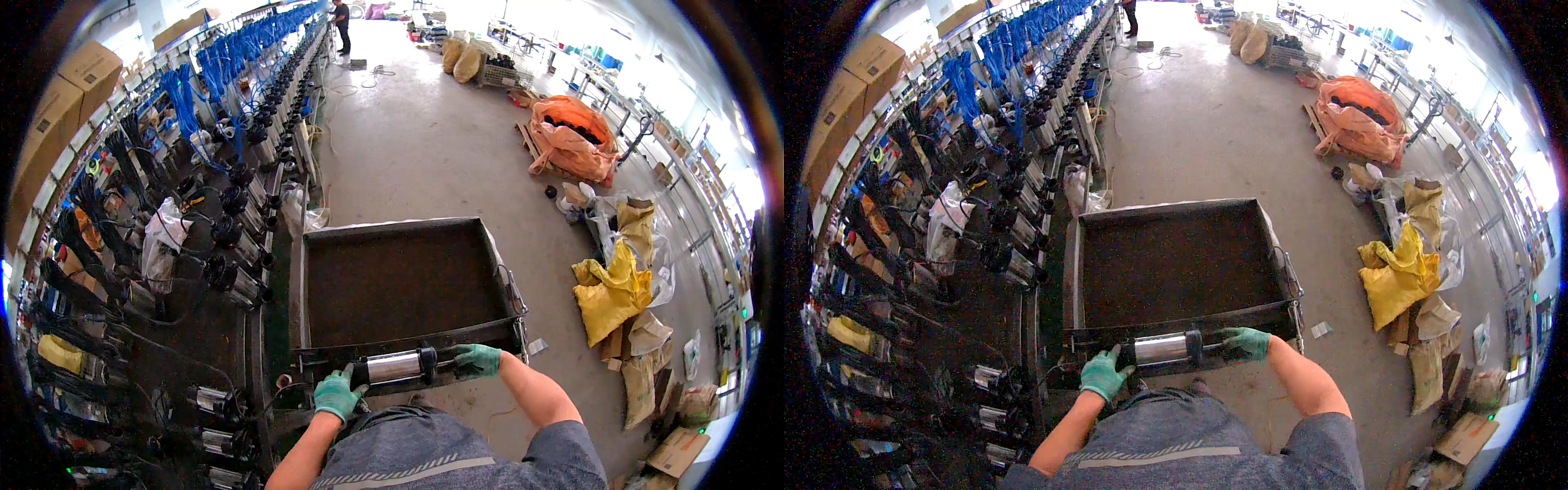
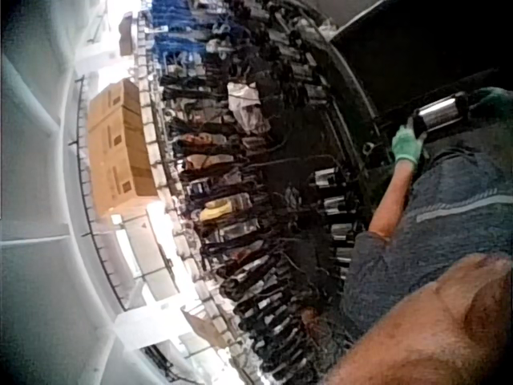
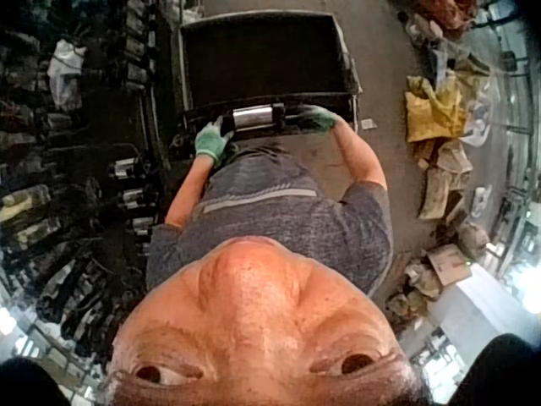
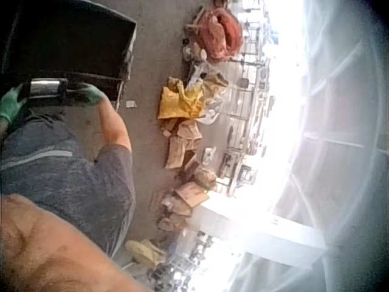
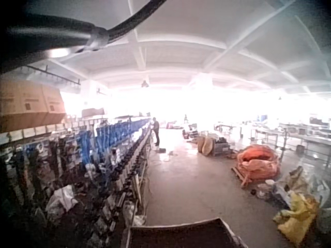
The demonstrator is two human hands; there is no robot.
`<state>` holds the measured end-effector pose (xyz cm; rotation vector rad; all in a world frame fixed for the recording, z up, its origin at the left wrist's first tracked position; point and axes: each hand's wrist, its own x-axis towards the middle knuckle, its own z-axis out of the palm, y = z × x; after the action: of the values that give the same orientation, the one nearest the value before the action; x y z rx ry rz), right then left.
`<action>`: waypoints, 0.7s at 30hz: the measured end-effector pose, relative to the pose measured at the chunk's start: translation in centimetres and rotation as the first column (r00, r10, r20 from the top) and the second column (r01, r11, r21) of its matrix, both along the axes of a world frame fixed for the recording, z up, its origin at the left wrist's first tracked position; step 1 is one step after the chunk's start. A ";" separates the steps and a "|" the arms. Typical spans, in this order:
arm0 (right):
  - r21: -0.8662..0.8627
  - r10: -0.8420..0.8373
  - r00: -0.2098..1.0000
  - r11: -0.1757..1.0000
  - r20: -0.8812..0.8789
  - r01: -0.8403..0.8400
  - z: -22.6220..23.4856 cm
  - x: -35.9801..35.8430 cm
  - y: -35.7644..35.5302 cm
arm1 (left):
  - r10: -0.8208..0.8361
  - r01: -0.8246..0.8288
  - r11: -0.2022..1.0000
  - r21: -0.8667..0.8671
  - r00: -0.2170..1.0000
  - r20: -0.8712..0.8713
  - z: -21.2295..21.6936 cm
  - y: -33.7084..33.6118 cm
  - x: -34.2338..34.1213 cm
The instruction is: The person repeatedly picks up a cylindrical metal component from a metal tray, manipulates it with both hands, and places it onto a rack of similar components. The person then retrieves another component from the tray and repeats the process.
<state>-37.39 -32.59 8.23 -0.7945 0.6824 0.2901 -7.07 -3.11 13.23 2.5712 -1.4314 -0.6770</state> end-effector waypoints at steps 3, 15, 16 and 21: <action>-0.273 0.152 0.988 0.949 -0.040 -0.157 2.0 0.9 0.3 | -0.002 0.002 0.999 -0.038 1.000 -0.008 0.0 0.2 -0.1; -0.504 -0.115 0.984 0.863 -0.137 0.030 0.3 0.7 2.8 | 0.579 -0.712 0.674 -0.196 0.674 -0.459 -7.9 11.0 3.2; -0.457 -0.140 0.983 0.887 -0.117 0.072 0.1 0.6 3.2 | 0.635 -0.822 0.553 -0.135 0.521 -0.571 -9.9 12.4 4.0; -0.353 -0.321 0.946 0.880 0.052 0.318 -1.2 0.1 4.3 | 0.397 -0.969 0.229 0.094 0.005 -0.918 -10.3 13.0 7.2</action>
<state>-37.28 -28.33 7.04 -1.0089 0.8754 -0.1397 0.11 9.85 2.94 1.5357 0.2575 -0.8003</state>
